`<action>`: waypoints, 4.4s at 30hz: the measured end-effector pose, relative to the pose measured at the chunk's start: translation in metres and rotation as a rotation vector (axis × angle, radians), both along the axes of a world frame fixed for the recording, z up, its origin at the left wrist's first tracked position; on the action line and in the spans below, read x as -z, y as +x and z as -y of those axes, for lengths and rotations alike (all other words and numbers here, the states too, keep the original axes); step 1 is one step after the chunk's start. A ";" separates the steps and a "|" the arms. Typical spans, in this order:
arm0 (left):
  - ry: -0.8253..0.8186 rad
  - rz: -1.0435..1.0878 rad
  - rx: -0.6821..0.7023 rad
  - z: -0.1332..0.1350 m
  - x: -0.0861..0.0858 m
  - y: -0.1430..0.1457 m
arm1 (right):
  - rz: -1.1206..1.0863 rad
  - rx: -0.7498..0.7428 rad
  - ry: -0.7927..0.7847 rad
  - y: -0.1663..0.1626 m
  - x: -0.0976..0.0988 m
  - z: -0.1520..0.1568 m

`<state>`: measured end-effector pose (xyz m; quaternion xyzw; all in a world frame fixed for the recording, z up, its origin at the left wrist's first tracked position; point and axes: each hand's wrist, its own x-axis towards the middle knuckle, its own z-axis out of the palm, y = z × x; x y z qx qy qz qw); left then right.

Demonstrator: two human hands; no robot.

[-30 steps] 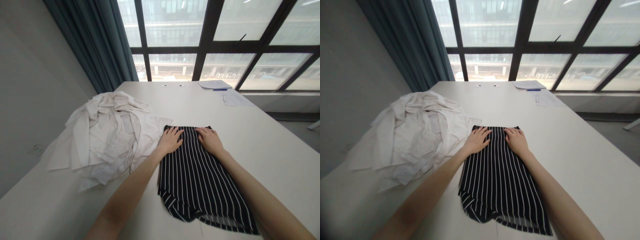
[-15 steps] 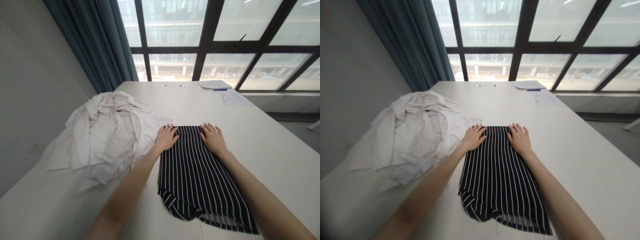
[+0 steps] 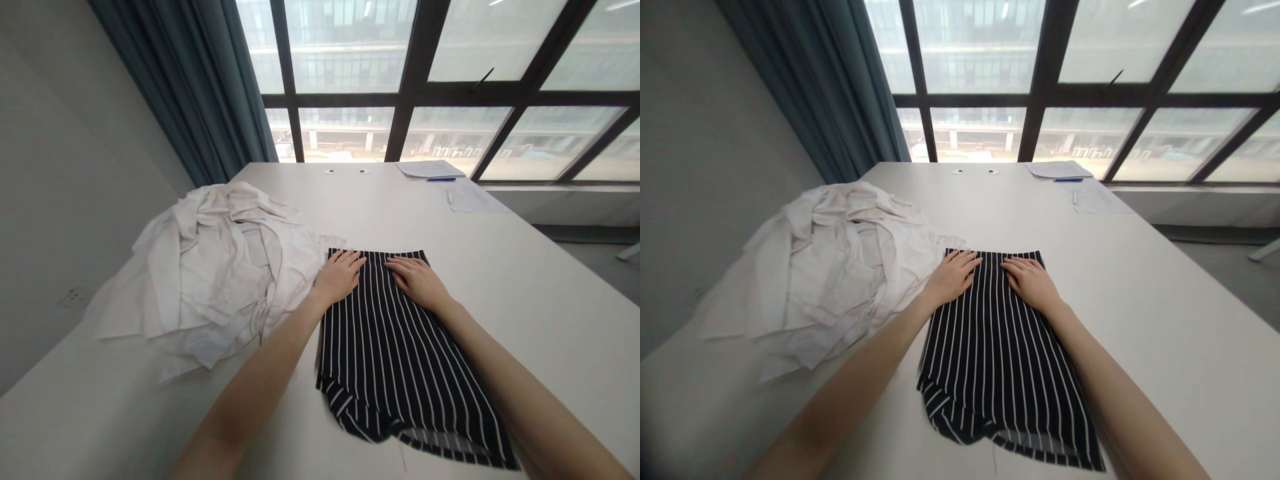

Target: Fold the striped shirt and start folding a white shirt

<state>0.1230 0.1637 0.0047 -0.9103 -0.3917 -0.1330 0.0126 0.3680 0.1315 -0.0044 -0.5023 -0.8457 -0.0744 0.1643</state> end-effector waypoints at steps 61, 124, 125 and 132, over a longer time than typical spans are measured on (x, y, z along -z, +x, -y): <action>-0.176 -0.065 -0.122 -0.003 0.003 -0.007 | -0.046 -0.058 -0.058 0.000 -0.001 0.000; -0.182 -0.139 -0.059 0.019 -0.001 0.021 | 0.123 0.073 -0.058 0.002 0.006 -0.003; -0.179 -0.137 -0.060 0.020 -0.001 0.021 | 0.122 0.082 -0.060 0.001 0.006 -0.003; -0.169 -0.115 -0.085 0.012 -0.001 0.014 | 0.092 0.125 -0.059 -0.001 0.005 -0.001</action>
